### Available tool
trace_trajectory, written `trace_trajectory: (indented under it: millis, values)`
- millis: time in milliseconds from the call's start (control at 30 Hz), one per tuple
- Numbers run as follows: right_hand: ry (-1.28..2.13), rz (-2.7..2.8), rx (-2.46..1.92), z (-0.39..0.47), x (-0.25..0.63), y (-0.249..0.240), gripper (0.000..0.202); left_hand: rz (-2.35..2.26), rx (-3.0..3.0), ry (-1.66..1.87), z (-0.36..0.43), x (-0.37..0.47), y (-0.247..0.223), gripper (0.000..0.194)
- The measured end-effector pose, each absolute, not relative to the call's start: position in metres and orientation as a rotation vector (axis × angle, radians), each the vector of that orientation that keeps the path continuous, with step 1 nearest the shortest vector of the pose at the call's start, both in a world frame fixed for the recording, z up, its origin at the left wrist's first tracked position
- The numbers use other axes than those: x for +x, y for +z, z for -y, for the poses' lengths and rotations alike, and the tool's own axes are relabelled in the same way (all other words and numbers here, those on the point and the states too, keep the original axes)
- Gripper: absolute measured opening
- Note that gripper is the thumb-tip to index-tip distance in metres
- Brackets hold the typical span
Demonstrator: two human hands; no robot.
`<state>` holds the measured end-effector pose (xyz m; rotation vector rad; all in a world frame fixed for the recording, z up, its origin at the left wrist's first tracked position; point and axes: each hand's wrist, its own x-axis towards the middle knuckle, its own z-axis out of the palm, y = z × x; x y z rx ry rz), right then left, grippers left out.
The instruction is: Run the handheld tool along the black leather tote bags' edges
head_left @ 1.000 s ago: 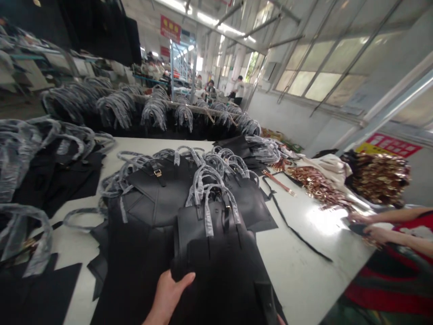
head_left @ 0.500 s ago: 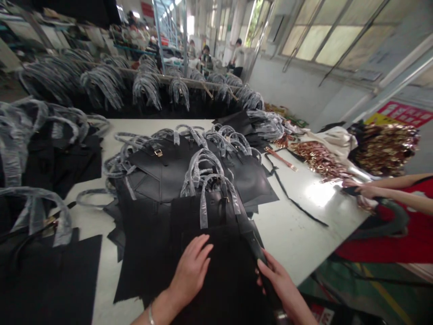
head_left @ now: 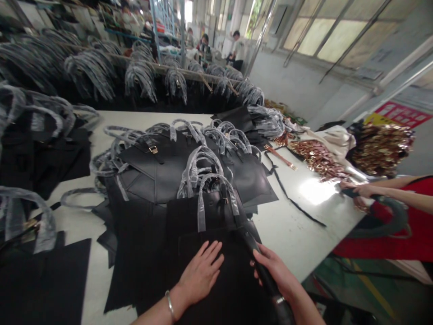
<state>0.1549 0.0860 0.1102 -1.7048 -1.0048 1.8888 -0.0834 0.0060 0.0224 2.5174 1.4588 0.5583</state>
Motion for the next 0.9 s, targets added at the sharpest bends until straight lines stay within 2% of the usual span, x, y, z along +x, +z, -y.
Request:
trace_trajectory:
  millis: [100, 267, 467, 667, 900]
  values:
    - [1.835, 0.959, -1.725, -0.088, 0.156, 0.11, 0.056, -1.443, 2.543, 0.516, -0.007, -0.082, 0.021, 0.045]
    - [1.61, 0.907, -1.702, -0.102, 0.171, 0.114, 0.042, -1.388, 2.57, 0.474, -0.002, -0.08, 0.015, 0.047]
    - [1.747, 0.881, -1.829, -0.09, 0.211, 0.117, 0.039, -1.422, 2.555, 0.505, 0.013, -0.067, 0.011, 0.058]
    - [1.868, 0.873, -1.788, -0.113, 0.212, 0.107, 0.026, -1.398, 2.62, 0.625, 0.016, -0.062, 0.005, 0.054]
    - [1.948, 0.857, -1.788, -0.132, 0.227, 0.108, 0.026, -1.417, 2.653, 0.643, 0.014, -0.064, 0.004, 0.052]
